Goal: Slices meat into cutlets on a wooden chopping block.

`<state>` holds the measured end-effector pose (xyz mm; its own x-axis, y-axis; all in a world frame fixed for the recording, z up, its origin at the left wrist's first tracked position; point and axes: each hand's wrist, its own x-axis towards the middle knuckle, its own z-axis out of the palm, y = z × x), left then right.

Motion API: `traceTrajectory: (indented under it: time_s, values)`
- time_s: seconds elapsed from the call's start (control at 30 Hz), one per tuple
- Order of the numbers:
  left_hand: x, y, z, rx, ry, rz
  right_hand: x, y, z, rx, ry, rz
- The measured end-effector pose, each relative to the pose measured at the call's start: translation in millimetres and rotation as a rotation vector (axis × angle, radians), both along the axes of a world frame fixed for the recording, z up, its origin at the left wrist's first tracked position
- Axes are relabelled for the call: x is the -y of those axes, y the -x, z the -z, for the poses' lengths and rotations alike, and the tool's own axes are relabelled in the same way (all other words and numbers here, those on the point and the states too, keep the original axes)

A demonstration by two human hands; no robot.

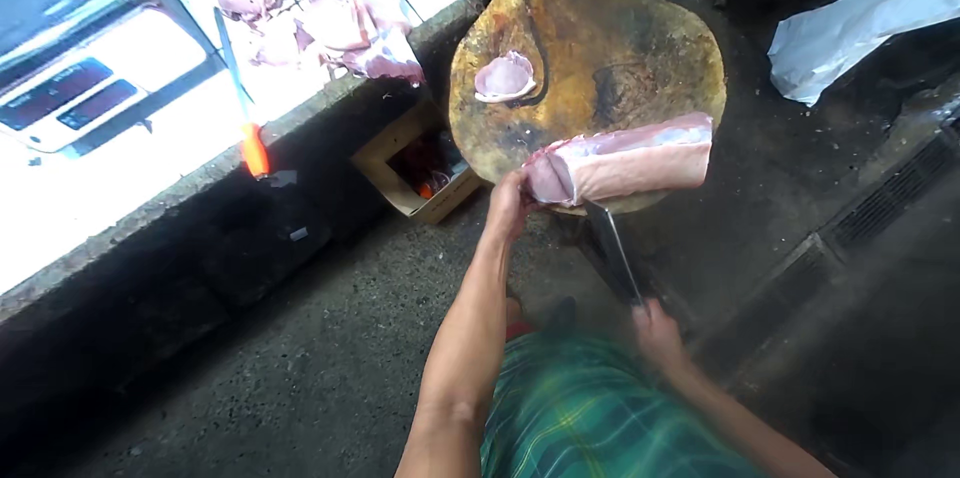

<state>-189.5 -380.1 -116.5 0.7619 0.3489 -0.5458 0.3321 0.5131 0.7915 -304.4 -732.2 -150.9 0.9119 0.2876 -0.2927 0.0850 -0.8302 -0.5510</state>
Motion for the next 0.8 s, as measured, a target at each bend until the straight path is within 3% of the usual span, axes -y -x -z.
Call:
traceTrajectory:
  time_s: [0.07,0.13,0.2,0.3,0.43,0.53,0.67,0.8]
  values:
    - [1,3,3,-0.031,0.216,-0.026,-33,-25,-27,0.055,-0.075,-0.015]
    - [5,4,6,-0.036,0.285,0.015,-75,-60,-49,0.031,-0.117,-0.021]
    - [13,3,8,0.000,0.226,0.086,-107,-88,-57,-0.020,-0.109,-0.012]
    - [28,-1,0,0.086,-0.053,0.167,-126,-100,-54,-0.065,0.031,-0.005]
    - [36,0,-10,0.206,-0.329,0.184,-117,-82,-48,-0.126,0.237,0.002]
    - [29,5,-11,0.232,-0.350,0.148,-108,-75,-48,-0.136,0.272,-0.009]
    - [8,14,4,0.208,-0.212,0.009,-78,-58,-46,-0.165,0.331,-0.011]
    - [-19,19,13,0.045,0.058,-0.122,-54,-43,-53,-0.201,0.388,-0.029]
